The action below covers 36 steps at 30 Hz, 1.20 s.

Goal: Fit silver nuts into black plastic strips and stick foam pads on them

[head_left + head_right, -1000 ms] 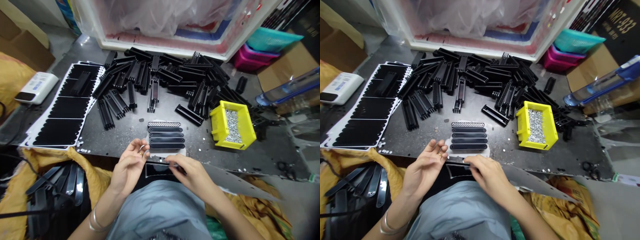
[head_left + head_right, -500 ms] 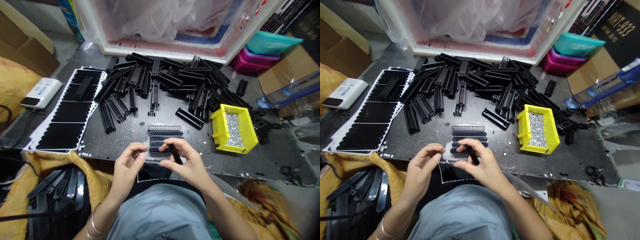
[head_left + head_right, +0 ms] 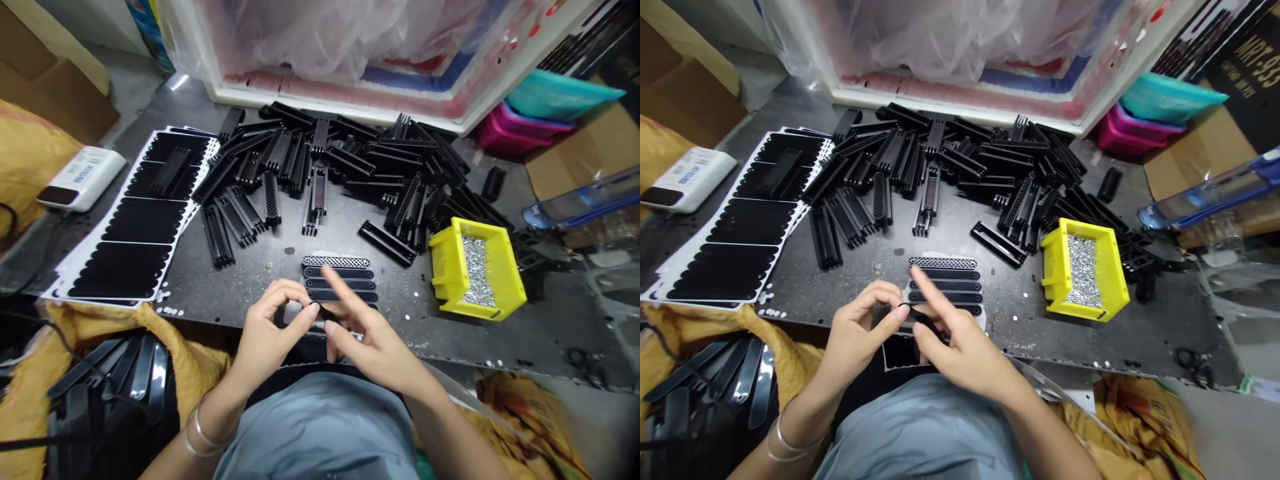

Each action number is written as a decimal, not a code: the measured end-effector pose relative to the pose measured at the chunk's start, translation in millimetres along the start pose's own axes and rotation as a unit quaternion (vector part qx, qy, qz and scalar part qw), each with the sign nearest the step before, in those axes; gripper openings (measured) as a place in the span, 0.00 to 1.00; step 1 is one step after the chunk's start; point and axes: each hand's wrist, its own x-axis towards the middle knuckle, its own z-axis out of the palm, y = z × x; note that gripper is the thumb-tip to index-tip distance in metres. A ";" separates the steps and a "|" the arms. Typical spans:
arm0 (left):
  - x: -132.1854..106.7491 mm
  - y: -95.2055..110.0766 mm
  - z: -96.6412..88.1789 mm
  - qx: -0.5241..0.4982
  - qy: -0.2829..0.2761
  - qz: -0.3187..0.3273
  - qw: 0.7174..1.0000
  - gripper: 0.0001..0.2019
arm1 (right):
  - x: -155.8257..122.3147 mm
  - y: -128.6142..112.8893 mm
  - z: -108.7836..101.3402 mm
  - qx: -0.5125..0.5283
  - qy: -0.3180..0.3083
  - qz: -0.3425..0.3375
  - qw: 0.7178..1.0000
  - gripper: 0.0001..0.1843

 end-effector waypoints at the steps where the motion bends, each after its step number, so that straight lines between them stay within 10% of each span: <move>1: -0.3 -0.5 2.5 -0.006 0.016 0.000 1.000 0.05 | 0.0 -0.6 -2.4 -0.038 0.033 -0.017 0.999 0.41; 7: -0.3 -3.2 10.8 -0.117 0.034 -0.093 0.988 0.11 | 10.7 0.2 -14.3 -0.287 0.167 -0.222 0.917 0.22; 10: 13.5 -8.1 0.6 0.006 0.034 -0.044 0.998 0.14 | 32.6 9.8 -23.6 -0.328 0.174 -0.260 0.891 0.16; 15: 54.3 -29.5 -18.9 0.229 0.032 0.006 0.973 0.15 | 75.9 30.8 -41.0 -0.342 0.118 -0.235 0.902 0.12; 27: 73.5 -43.3 -9.0 0.214 0.009 -0.024 0.976 0.08 | 81.3 29.0 -46.7 -0.354 0.065 -0.215 0.908 0.12; 36: 79.2 -44.7 -10.7 0.229 0.005 -0.015 0.973 0.09 | 52.8 39.3 -86.6 -0.230 0.177 -0.114 0.950 0.11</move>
